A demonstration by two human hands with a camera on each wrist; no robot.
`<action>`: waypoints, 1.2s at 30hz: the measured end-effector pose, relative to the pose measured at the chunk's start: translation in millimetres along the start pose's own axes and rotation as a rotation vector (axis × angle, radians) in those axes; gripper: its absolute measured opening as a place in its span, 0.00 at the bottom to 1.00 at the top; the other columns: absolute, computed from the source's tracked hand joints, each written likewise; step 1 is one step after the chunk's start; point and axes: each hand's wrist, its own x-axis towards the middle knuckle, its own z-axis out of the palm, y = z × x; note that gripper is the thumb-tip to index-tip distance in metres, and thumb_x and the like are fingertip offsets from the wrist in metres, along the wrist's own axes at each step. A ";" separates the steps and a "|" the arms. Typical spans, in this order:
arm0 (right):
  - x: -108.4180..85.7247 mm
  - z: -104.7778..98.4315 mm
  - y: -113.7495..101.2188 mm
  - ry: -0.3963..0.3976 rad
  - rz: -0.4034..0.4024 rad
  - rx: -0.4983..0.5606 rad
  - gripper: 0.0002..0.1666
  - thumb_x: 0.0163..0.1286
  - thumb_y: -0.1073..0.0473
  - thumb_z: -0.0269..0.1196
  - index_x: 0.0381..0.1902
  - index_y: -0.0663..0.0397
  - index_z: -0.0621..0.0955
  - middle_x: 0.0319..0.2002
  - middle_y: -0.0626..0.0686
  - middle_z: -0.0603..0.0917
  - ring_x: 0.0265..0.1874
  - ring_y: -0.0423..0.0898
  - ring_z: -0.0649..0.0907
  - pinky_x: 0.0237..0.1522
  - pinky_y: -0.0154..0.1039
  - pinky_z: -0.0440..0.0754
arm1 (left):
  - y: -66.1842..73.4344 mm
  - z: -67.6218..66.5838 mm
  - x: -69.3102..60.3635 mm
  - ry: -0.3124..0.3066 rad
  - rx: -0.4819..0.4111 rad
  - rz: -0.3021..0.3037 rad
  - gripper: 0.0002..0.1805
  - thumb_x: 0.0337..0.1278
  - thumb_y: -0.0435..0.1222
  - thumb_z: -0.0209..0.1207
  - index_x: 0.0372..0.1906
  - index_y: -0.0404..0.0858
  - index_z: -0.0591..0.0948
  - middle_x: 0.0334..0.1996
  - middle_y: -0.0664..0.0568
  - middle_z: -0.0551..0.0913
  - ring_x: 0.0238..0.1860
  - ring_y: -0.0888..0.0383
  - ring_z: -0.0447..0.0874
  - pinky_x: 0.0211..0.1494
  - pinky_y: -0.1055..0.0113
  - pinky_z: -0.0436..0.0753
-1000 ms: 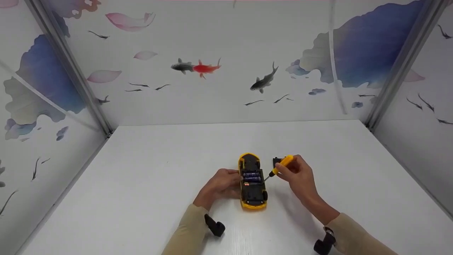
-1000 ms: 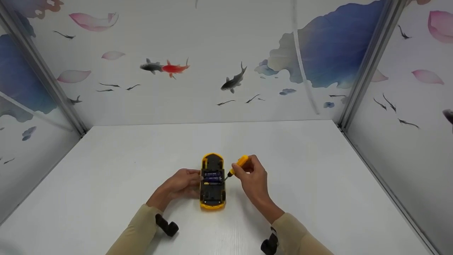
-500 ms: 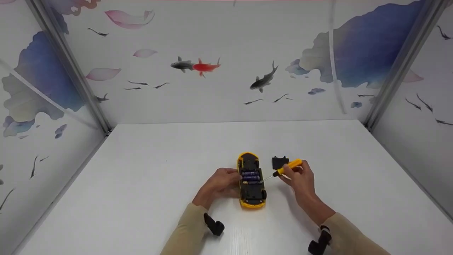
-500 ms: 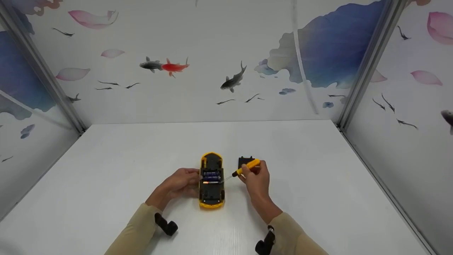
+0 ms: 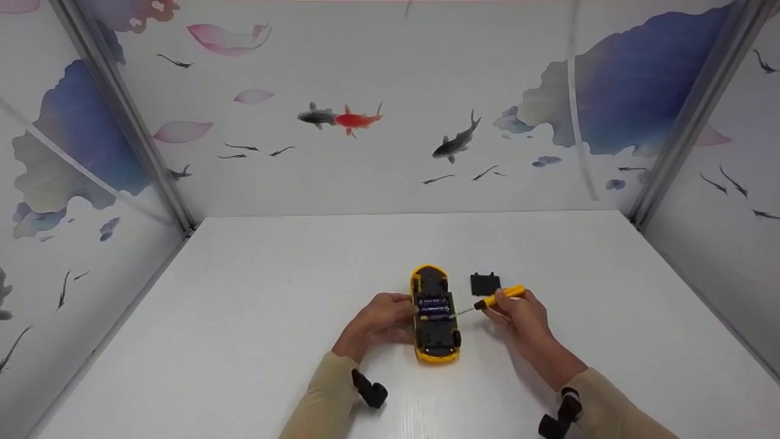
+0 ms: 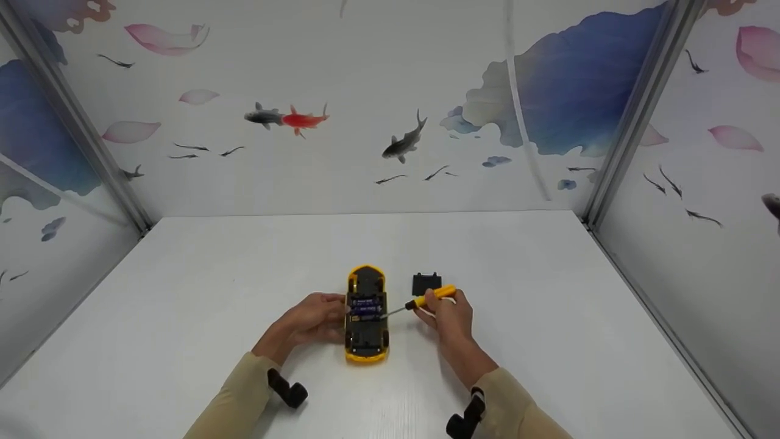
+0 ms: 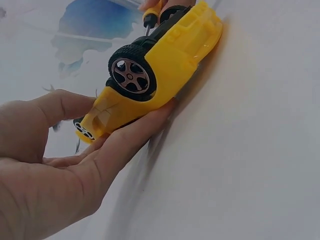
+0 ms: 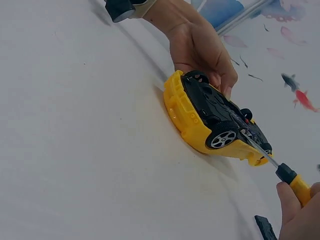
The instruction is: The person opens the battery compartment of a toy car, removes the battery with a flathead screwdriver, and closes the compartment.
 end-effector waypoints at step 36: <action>51.2 -76.2 -61.3 -0.033 -0.102 -0.627 0.45 0.72 0.38 0.60 0.77 0.55 0.62 0.70 0.65 0.69 0.49 0.41 0.82 0.49 0.29 0.85 | -0.2 -0.9 1.0 -0.007 -0.083 -0.020 0.30 0.60 0.30 0.56 0.69 0.30 0.71 0.58 0.41 0.83 0.58 0.49 0.82 0.58 0.47 0.84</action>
